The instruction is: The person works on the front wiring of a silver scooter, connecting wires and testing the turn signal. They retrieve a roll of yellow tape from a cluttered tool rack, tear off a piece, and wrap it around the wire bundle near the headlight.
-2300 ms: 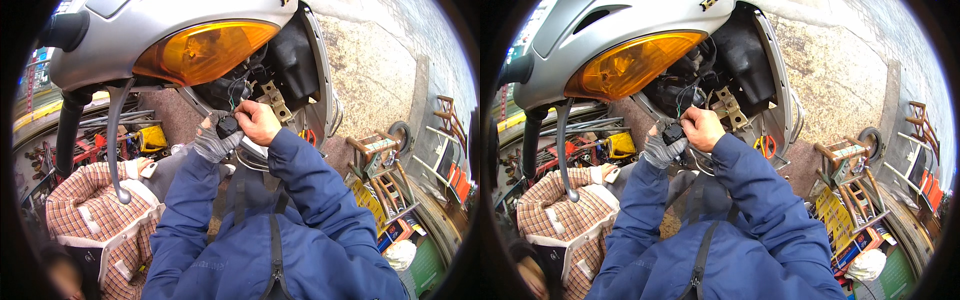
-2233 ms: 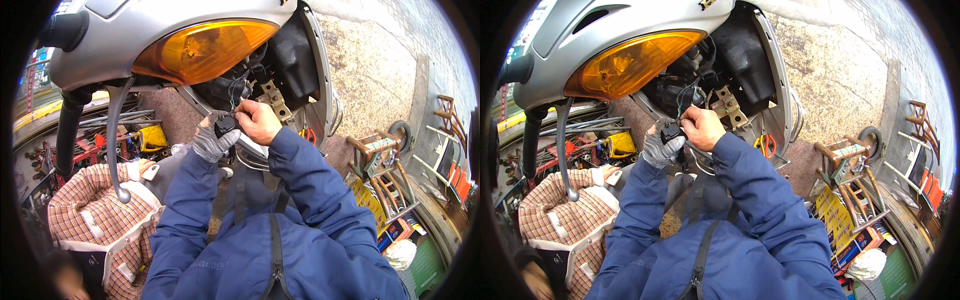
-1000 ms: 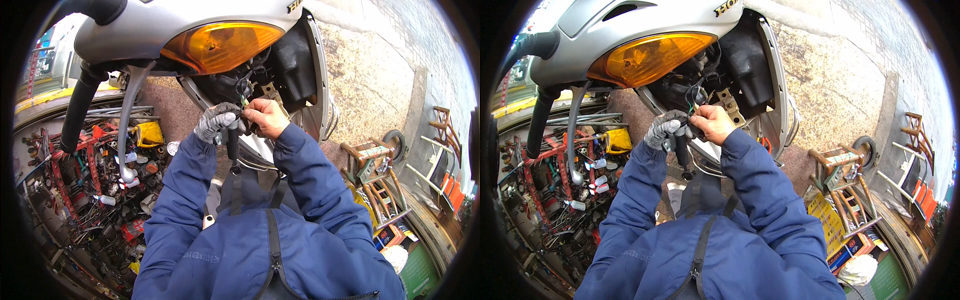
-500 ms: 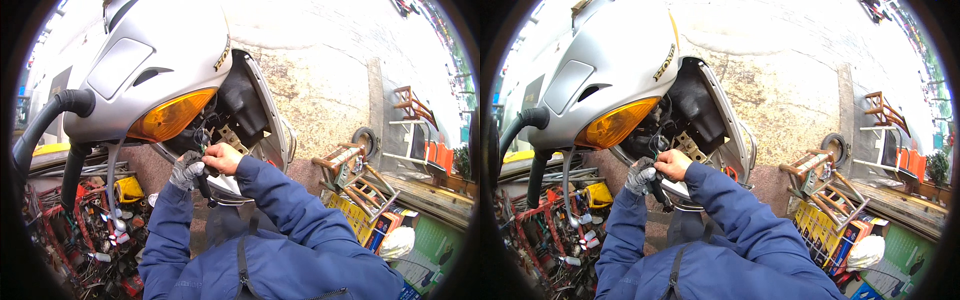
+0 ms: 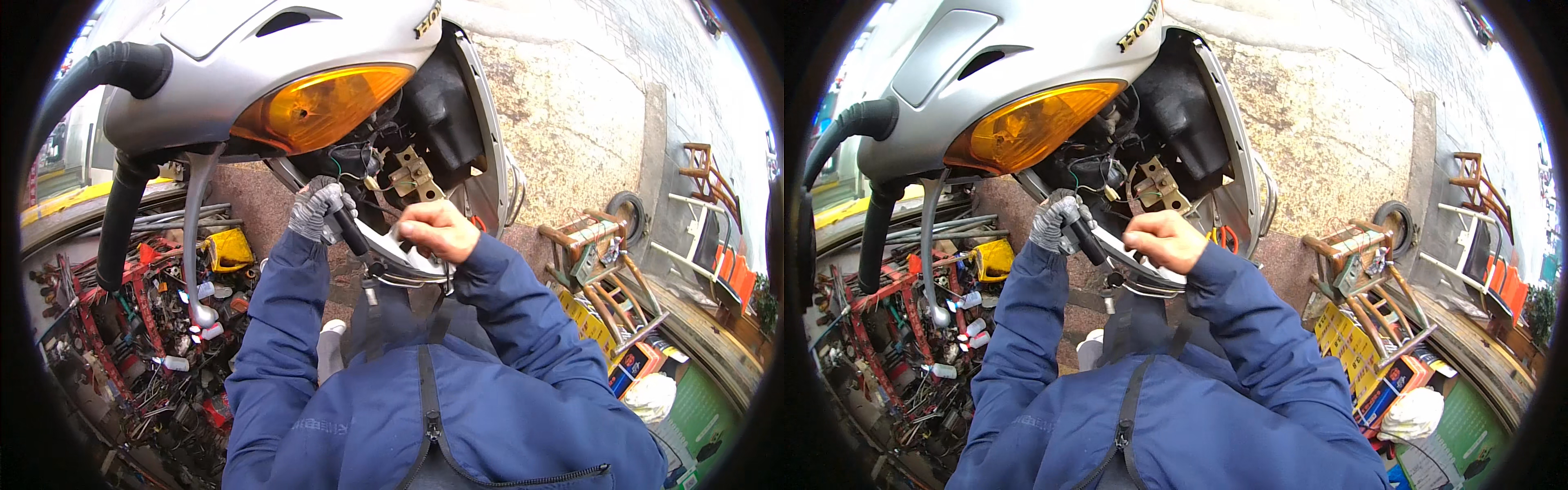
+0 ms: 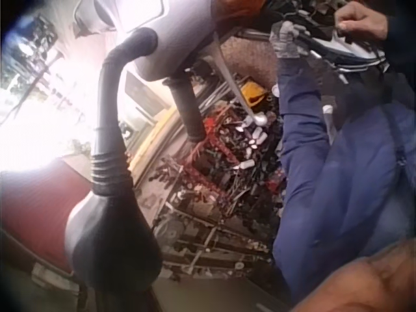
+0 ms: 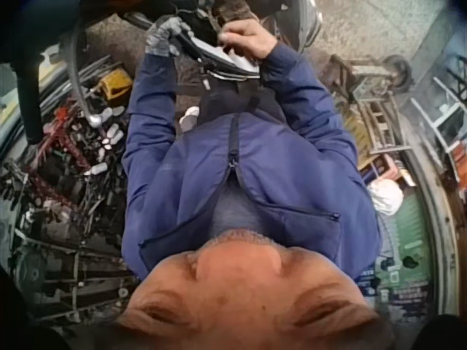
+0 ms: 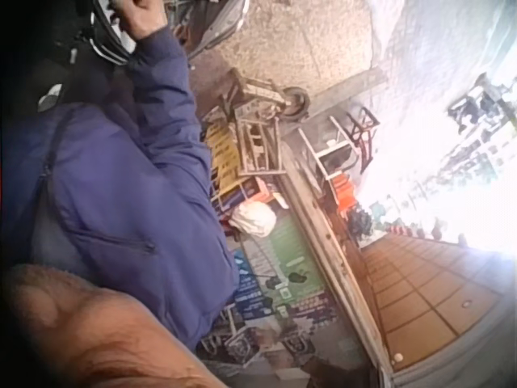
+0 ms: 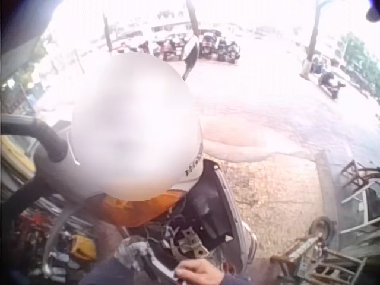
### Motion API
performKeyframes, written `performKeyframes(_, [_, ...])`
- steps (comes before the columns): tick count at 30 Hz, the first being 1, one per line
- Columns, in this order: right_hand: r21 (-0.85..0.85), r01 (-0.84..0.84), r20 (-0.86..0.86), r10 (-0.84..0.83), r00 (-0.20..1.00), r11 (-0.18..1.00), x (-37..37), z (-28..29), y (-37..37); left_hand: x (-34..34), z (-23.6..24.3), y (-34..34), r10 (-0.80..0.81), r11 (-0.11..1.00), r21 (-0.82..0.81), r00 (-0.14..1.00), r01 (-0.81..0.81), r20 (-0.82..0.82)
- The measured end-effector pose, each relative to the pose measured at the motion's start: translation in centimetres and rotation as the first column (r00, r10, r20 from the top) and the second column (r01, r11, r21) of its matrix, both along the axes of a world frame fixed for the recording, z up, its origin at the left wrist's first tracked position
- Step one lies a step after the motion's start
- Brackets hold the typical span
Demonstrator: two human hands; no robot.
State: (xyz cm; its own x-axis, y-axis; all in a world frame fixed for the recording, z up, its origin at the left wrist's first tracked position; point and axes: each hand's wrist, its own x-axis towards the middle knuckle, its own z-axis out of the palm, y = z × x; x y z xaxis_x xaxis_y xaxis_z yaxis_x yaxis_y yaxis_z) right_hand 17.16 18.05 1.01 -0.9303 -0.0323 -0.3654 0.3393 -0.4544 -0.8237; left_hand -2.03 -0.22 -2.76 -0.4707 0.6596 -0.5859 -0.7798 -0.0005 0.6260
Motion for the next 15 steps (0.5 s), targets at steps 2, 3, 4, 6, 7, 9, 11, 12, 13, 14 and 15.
performKeyframes(2, [0.035,0.149,0.096,-0.152,0.984,0.988,3.0,-1.9,0.5,-0.1,0.2,0.1,-0.006,0.995,0.099,0.983,-0.013,0.186])
performKeyframes(3, [0.035,0.24,0.162,-0.243,0.956,0.97,5.1,-2.9,0.9,-0.2,0.2,0.1,-0.03,0.992,0.127,0.977,0.004,0.21])
performKeyframes(4, [0.071,0.304,0.173,-0.312,0.934,0.95,7.1,-4.1,1.3,-0.3,0.3,0.0,-0.08,0.984,0.172,0.962,0.035,0.26])
performKeyframes(6, [0.306,0.36,0.208,-0.431,0.878,0.881,11.4,-6.5,1.9,-0.2,0.2,-0.1,-0.091,0.975,0.222,0.952,0.025,0.291])
performKeyframes(7, [0.284,0.39,0.384,-0.477,0.791,0.876,13.8,-7.5,2.0,-0.2,0.2,-0.3,-0.123,0.977,0.202,0.943,0.061,0.309])
performKeyframes(9, [0.348,0.431,0.514,-0.554,0.655,0.832,18.6,-9.2,1.7,0.0,-0.1,-0.3,-0.167,0.963,0.255,0.936,0.088,0.309])
performKeyframes(11, [0.358,0.52,0.572,-0.623,0.534,0.775,22.9,-11.0,0.9,0.1,-0.2,-0.1,-0.212,0.951,0.286,0.925,0.12,0.317])
performKeyframes(12, [0.394,0.468,0.643,-0.601,0.476,0.792,24.7,-12.1,0.7,0.1,-0.3,0.1,-0.234,0.946,0.292,0.916,0.138,0.326])
performKeyframes(13, [0.579,0.321,0.588,-0.656,0.473,0.75,26.4,-13.1,-0.1,0.1,-0.4,0.2,-0.258,0.941,0.298,0.906,0.158,0.335])
performKeyframes(14, [0.705,0.174,0.563,-0.692,0.452,0.687,27.9,-14.1,-0.8,0.0,-0.4,0.3,-0.287,0.929,0.329,0.892,0.17,0.348])
performKeyframes(15, [0.813,0.038,0.486,-0.714,0.504,0.581,29.2,-14.9,-1.2,0.0,-0.5,0.5,-0.282,0.936,0.313,0.877,0.162,0.389])
